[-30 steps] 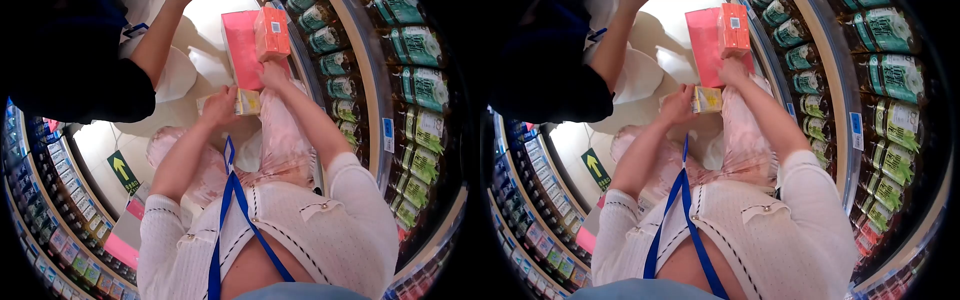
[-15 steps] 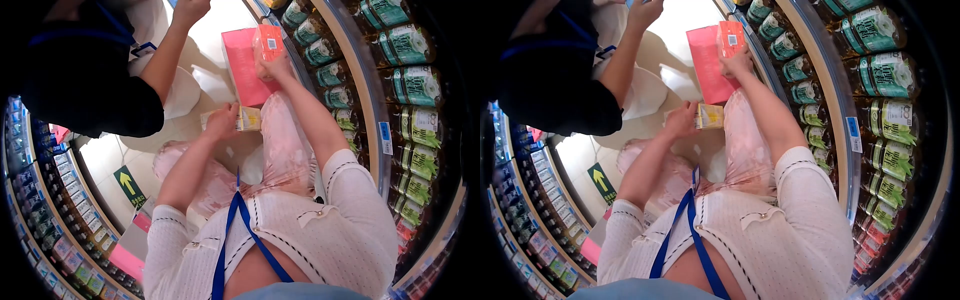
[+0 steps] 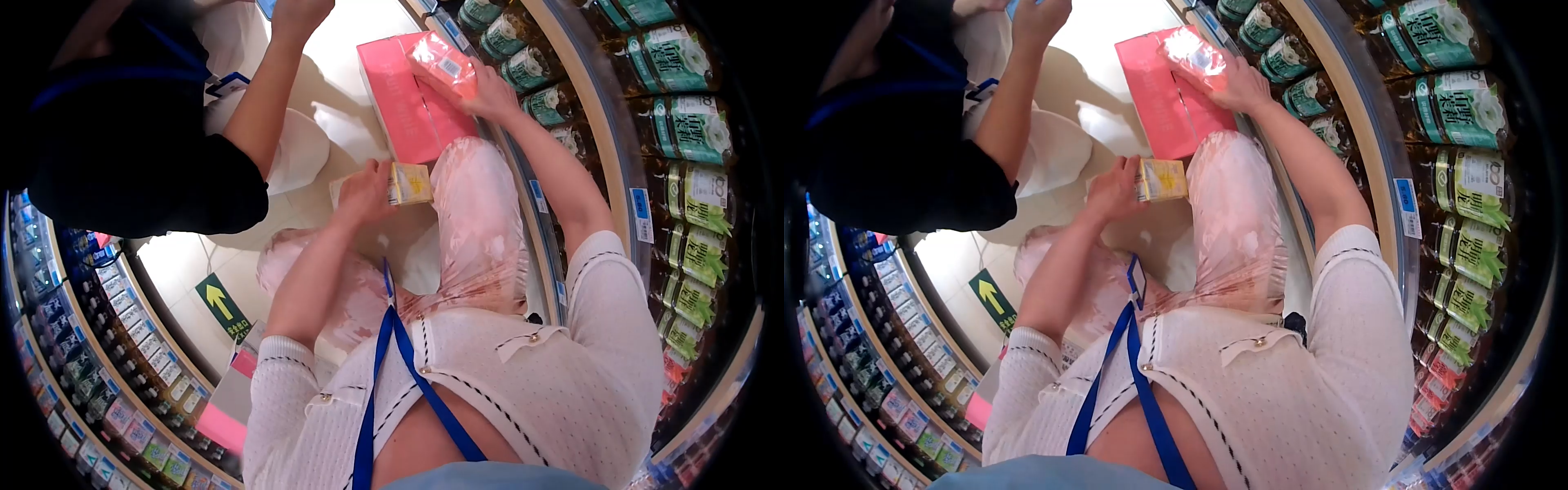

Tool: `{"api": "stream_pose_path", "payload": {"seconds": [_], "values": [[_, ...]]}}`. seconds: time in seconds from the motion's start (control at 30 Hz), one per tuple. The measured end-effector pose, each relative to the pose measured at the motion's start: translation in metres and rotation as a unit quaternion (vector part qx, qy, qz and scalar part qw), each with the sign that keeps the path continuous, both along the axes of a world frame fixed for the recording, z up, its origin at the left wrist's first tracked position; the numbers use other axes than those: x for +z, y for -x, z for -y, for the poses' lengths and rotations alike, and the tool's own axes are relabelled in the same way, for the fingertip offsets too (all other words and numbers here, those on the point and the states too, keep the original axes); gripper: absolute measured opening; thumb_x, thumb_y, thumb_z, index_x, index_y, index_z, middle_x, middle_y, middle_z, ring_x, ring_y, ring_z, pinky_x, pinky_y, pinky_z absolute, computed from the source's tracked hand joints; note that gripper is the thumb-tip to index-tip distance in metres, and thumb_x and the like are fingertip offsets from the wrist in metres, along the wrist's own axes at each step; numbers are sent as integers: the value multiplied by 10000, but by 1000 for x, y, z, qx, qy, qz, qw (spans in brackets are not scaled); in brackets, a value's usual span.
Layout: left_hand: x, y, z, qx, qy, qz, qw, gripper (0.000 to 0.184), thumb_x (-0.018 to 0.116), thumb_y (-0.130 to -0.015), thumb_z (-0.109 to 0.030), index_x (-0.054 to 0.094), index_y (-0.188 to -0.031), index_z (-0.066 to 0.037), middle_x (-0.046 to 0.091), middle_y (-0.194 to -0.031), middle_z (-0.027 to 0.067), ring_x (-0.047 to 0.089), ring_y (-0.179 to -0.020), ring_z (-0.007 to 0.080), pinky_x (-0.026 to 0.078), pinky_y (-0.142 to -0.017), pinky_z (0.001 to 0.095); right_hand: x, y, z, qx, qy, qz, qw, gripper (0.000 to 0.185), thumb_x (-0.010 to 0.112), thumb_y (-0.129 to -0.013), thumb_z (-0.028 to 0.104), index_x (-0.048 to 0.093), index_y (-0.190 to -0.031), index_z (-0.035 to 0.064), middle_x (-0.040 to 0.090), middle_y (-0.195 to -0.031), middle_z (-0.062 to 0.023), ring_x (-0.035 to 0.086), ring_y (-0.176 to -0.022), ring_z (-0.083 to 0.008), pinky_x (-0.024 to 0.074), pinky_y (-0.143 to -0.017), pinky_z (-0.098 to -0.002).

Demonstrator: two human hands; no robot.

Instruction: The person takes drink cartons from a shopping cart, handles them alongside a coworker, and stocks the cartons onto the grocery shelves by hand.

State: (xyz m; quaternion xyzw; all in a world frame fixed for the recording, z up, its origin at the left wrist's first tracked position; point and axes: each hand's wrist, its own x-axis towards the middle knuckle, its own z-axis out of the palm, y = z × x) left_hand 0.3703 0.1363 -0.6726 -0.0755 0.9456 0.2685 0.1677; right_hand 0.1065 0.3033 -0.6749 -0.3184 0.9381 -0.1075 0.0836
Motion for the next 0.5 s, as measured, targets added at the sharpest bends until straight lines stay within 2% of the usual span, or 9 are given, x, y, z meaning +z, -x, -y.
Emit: {"api": "stream_pose_path", "payload": {"seconds": [0.03,0.1,0.17,0.27,0.37,0.47,0.5], "values": [[0,1,1,-2,-3,-1,1000,806,723,-550,-293,348,-1221,-52,477,-1069,157,569,-852,358,481,-722,434,-1,5,5,-38,13,1,999,848,653,-574,439,336,-1271,75,489,-1162,-189,515,-1025,-356,431,-850,-402],[0,5,2,-11,1,-13,1000,724,722,-570,-279,371,-1164,-59,486,-1038,159,570,-848,361,481,-710,442,4,22,18,-104,35,74,991,792,645,-578,468,403,-1220,72,526,-1132,-185,530,-1018,-332,435,-845,-390],[0,7,2,-16,3,-16,1000,686,721,-580,-273,382,-1138,-63,490,-1022,160,571,-847,362,482,-705,446,33,20,33,-178,92,161,966,711,634,-580,517,503,-1125,81,586,-1063,-167,560,-989,-290,442,-826,-376],[0,6,2,-12,3,0,1000,726,719,-572,-280,366,-1168,-64,488,-1035,159,568,-857,359,480,-714,445,26,22,38,-211,162,179,947,756,619,-586,540,468,-1168,81,588,-1039,-169,562,-981,-296,447,-805,-388],[-3,7,4,-1,-3,18,1000,792,718,-556,-293,341,-1213,-64,483,-1064,156,563,-874,356,476,-733,444,27,-15,61,-218,88,54,970,840,601,-604,570,378,-1250,82,533,-1087,-215,547,-985,-342,439,-804,-407],[-1,6,5,-6,4,22,1000,788,718,-557,-299,344,-1211,-71,483,-1065,157,562,-879,357,474,-734,448,-29,-25,70,-171,32,29,984,909,568,-629,605,267,-1317,94,437,-1168,-268,506,-1027,-384,432,-817,-426],[-2,5,5,-8,10,18,1000,792,719,-556,-302,342,-1214,-74,482,-1069,158,561,-883,358,473,-735,449,-28,-26,70,-190,23,53,980,928,563,-645,612,218,-1340,105,375,-1211,-284,473,-1063,-390,418,-842,-430]]}}
